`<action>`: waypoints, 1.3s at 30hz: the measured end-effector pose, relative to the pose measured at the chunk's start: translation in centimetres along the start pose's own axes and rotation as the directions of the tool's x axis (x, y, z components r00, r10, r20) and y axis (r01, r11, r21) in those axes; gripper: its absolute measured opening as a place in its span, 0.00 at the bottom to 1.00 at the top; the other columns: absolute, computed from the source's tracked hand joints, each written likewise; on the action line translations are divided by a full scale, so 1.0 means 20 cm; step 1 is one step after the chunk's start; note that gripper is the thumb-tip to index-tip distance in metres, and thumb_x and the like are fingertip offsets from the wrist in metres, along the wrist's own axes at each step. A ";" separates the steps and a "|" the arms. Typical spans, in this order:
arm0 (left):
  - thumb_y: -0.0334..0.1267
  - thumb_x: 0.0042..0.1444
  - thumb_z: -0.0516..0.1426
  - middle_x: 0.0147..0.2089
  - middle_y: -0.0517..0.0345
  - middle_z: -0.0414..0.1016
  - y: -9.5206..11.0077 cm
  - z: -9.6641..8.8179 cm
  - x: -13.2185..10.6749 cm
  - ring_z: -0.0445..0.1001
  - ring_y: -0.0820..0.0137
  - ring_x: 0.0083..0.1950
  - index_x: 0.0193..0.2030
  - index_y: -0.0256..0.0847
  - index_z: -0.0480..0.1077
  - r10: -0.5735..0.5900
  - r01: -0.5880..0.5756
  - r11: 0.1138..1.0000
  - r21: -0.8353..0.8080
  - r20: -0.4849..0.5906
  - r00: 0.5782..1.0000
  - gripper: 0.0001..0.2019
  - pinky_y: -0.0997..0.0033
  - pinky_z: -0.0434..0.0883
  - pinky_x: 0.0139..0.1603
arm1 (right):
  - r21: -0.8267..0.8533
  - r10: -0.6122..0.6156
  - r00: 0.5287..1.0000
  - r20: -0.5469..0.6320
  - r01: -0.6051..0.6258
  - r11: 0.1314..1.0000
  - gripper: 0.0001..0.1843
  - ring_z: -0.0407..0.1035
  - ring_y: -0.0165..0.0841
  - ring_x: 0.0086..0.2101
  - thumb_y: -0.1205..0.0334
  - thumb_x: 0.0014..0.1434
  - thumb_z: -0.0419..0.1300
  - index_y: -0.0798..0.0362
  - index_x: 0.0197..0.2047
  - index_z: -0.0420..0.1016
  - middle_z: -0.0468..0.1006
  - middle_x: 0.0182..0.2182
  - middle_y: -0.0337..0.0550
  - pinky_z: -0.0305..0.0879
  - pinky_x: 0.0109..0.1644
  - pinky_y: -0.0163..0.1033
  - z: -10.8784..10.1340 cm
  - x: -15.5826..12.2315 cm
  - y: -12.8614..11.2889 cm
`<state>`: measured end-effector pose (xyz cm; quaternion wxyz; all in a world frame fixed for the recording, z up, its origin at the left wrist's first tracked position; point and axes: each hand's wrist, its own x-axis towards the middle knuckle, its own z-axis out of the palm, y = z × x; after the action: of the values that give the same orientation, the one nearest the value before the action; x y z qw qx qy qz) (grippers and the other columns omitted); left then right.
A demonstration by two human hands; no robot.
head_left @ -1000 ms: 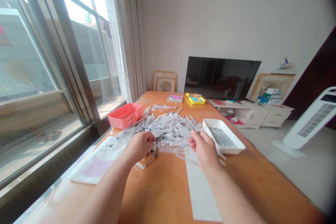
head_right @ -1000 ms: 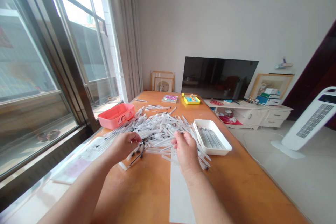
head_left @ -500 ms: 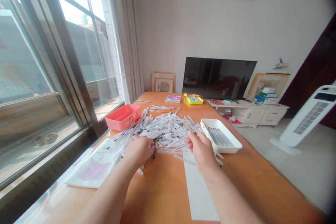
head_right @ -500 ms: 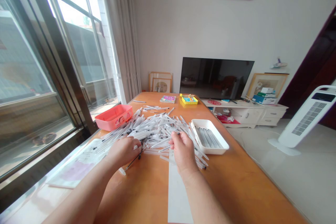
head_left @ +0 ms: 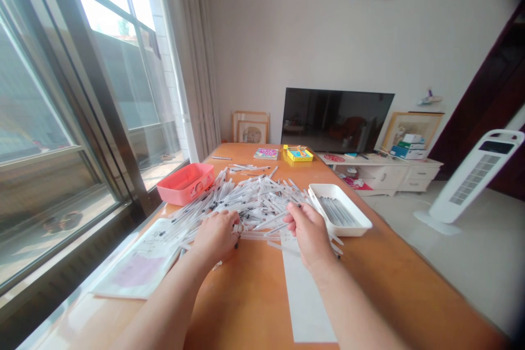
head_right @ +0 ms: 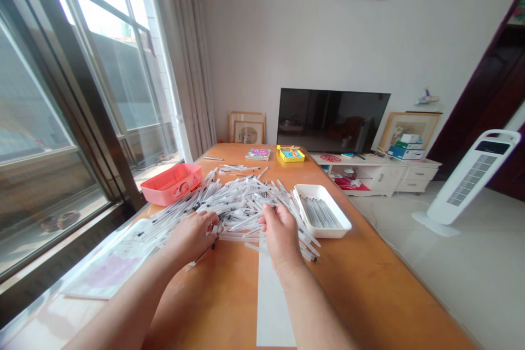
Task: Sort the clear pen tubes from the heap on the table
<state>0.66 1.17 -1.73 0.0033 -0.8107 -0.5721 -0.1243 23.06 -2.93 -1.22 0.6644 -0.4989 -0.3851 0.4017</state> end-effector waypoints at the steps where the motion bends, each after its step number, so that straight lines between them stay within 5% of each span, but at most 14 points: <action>1: 0.36 0.54 0.55 0.40 0.51 0.78 0.00 0.00 0.00 0.74 0.59 0.42 0.41 0.47 0.73 0.016 -0.016 1.000 -0.014 0.000 1.000 0.10 0.65 0.63 0.39 | -0.002 -0.001 1.000 0.002 0.001 1.000 0.19 0.65 0.29 0.25 0.43 0.55 0.67 0.51 0.29 0.72 0.76 0.23 0.37 0.57 0.28 0.35 0.00 0.00 0.00; 8: 0.33 0.55 0.54 0.36 0.55 0.76 0.02 0.01 0.01 0.74 0.62 0.41 0.43 0.46 0.71 -0.014 0.009 0.993 -0.121 -0.039 0.999 0.09 0.67 0.63 0.41 | 0.014 -0.006 1.000 -0.016 0.006 1.000 0.20 0.65 0.30 0.24 0.42 0.53 0.67 0.51 0.31 0.73 0.77 0.23 0.39 0.57 0.27 0.35 0.00 0.01 0.00; 11: 0.34 0.56 0.54 0.37 0.55 0.76 0.02 0.01 0.01 0.73 0.64 0.39 0.42 0.44 0.71 -0.047 0.015 0.956 -0.293 -0.105 0.993 0.08 0.68 0.64 0.40 | 0.022 -0.011 1.000 -0.026 0.011 1.000 0.20 0.66 0.30 0.24 0.42 0.53 0.67 0.51 0.32 0.74 0.78 0.24 0.40 0.57 0.27 0.35 -0.01 0.01 0.00; 14: 0.38 0.57 0.55 0.37 0.56 0.76 0.04 0.01 0.01 0.73 0.67 0.37 0.46 0.43 0.72 -0.046 -0.014 0.803 -0.596 -0.085 0.995 0.11 0.70 0.66 0.38 | 0.025 -0.010 0.999 -0.033 0.010 1.000 0.20 0.66 0.30 0.24 0.41 0.53 0.67 0.51 0.33 0.75 0.79 0.25 0.41 0.57 0.26 0.35 -0.01 0.01 0.00; 18: 0.44 0.58 0.57 0.39 0.55 0.78 0.06 -0.02 -0.01 0.73 0.67 0.38 0.51 0.40 0.75 -0.018 0.084 0.503 -0.860 0.087 0.996 0.17 0.69 0.67 0.39 | 0.039 -0.014 0.999 -0.044 0.016 0.999 0.21 0.66 0.30 0.24 0.41 0.53 0.67 0.51 0.33 0.75 0.79 0.25 0.41 0.57 0.25 0.35 -0.01 0.01 -0.01; 29: 0.41 0.56 0.62 0.49 0.49 0.79 0.06 -0.04 -0.03 0.74 0.64 0.47 0.52 0.39 0.78 0.021 0.178 0.155 -0.972 0.184 0.983 0.18 0.64 0.67 0.53 | 0.077 -0.015 0.998 -0.065 0.020 0.997 0.19 0.66 0.29 0.25 0.44 0.56 0.66 0.52 0.34 0.75 0.79 0.27 0.41 0.59 0.26 0.33 -0.01 0.00 -0.04; 39: 0.36 0.56 0.64 0.39 0.55 0.74 0.11 -0.08 -0.03 0.71 0.74 0.35 0.49 0.40 0.78 -0.011 0.216 -0.175 -0.961 0.221 0.975 0.14 0.76 0.70 0.39 | 0.095 -0.025 0.997 -0.074 0.032 0.995 0.18 0.66 0.28 0.25 0.45 0.57 0.66 0.53 0.35 0.76 0.79 0.27 0.41 0.59 0.26 0.31 -0.01 -0.01 -0.04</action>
<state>2.15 -0.33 -0.06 -0.6646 -0.4779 -0.3431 -0.4606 23.25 -3.33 -0.56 0.7068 -0.4752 -0.3481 0.3917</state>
